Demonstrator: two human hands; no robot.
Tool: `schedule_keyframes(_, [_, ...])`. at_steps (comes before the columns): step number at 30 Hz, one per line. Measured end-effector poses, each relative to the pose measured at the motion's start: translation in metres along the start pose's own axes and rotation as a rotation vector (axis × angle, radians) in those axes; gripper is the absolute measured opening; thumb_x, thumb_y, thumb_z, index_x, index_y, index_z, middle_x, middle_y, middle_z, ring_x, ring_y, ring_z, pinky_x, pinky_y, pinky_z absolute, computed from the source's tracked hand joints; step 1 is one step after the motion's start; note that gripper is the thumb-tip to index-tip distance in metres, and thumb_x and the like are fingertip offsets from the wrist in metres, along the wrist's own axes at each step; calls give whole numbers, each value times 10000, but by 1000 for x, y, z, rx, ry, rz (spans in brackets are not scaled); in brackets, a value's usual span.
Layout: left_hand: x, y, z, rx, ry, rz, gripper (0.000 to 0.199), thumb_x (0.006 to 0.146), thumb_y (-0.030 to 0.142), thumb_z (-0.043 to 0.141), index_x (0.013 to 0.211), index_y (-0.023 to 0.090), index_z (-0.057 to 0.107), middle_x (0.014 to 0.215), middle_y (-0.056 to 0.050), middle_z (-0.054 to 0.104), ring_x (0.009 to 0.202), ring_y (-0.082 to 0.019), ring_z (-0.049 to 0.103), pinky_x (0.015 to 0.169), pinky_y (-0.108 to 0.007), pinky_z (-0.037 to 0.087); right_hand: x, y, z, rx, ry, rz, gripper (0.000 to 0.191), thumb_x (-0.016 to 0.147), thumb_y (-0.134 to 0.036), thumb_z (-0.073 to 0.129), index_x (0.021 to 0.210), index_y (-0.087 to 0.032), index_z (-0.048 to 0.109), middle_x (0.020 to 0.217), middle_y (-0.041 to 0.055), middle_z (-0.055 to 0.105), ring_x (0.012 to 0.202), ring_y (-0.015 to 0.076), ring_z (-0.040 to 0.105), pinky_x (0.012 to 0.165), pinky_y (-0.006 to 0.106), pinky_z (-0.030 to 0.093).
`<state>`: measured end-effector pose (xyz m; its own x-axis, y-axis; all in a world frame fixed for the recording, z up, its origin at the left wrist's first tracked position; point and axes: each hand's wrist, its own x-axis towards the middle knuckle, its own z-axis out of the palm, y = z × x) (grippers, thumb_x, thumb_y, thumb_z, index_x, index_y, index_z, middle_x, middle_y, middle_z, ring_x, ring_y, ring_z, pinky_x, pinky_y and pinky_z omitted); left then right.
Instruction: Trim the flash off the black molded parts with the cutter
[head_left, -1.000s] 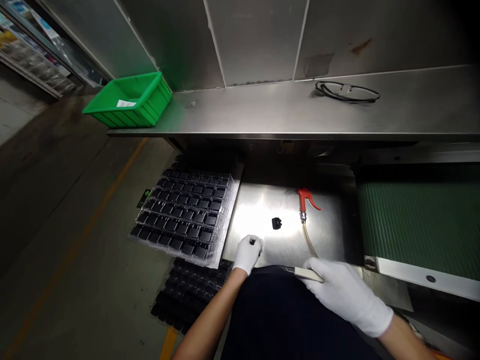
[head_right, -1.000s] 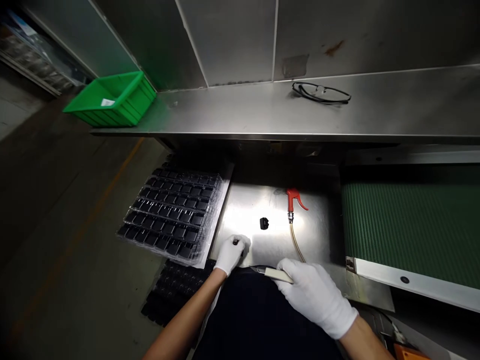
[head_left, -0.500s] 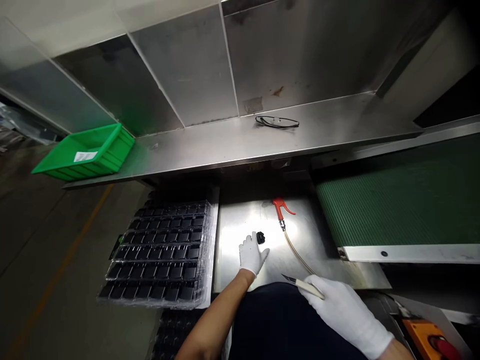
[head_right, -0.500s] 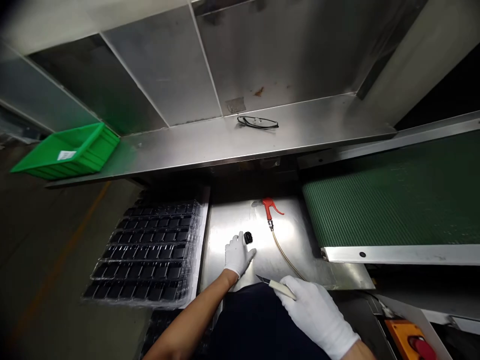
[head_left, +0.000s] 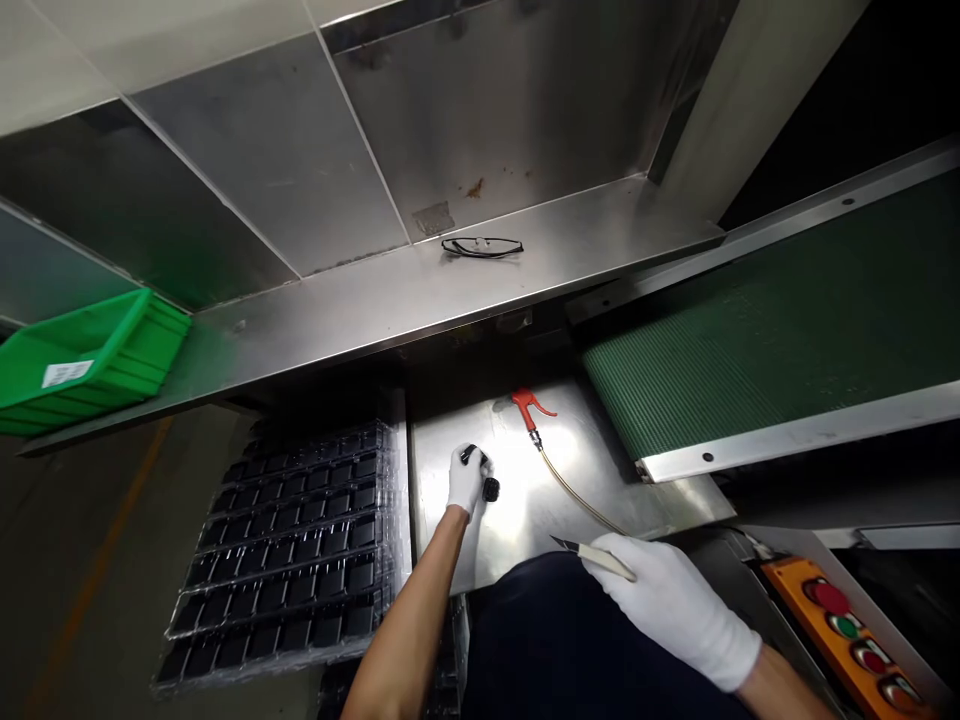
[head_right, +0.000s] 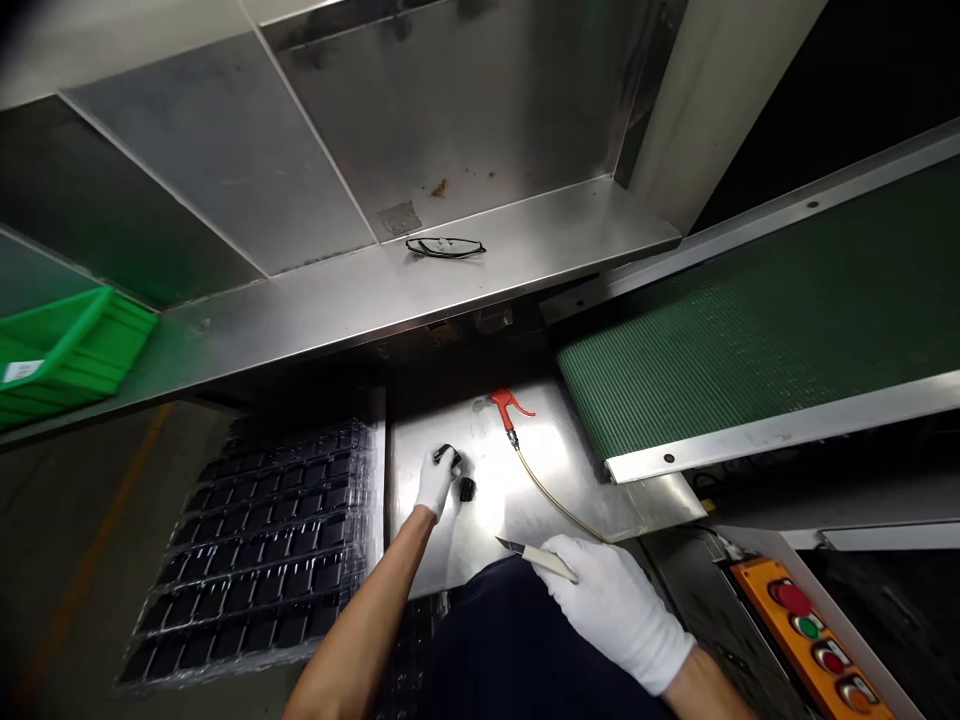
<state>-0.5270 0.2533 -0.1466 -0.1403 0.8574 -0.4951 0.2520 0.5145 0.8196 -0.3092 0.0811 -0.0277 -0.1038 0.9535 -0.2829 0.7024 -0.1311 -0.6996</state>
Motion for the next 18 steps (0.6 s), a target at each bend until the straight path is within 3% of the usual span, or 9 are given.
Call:
schedule_keyframes(4, [-54,33,-22,-371,-104,3,419,967,625,447,901,216,507,697,18,531,571,-118,514,607,-272,476,5,0,-1,107,118,-155,184,1005,-223,530,1010,-215,714,889,-7,718,786,161,703,685,255,594])
schedule_keyframes(6, [-85,49,-30,-495,-152,-6,429,934,637,508,822,224,491,625,31,486,517,-107,450,540,-257,422,10,-3,-2,113,175,-272,206,993,-207,557,1143,-207,698,993,4,731,873,161,715,748,258,609])
schedule_keyframes(10, [-134,77,-38,-682,-241,-84,439,916,632,533,784,214,515,535,65,431,389,-71,307,442,-240,277,22,-21,-4,81,250,-537,401,980,-127,520,1372,-190,575,909,-19,699,746,110,674,658,243,554])
schedule_keyframes(13, [-152,86,-42,-849,-314,-189,426,937,575,528,726,205,517,492,59,442,355,-66,307,423,-235,268,32,-39,-9,86,246,-641,491,967,-97,538,1450,-186,508,753,-61,614,610,84,589,566,239,477])
schedule_keyframes(18, [-162,80,-49,-998,-470,-341,467,954,540,504,628,206,478,430,57,386,334,-67,284,387,-230,251,40,-56,-17,46,218,-714,496,988,-94,539,1465,-217,479,792,-57,633,632,87,605,587,228,506])
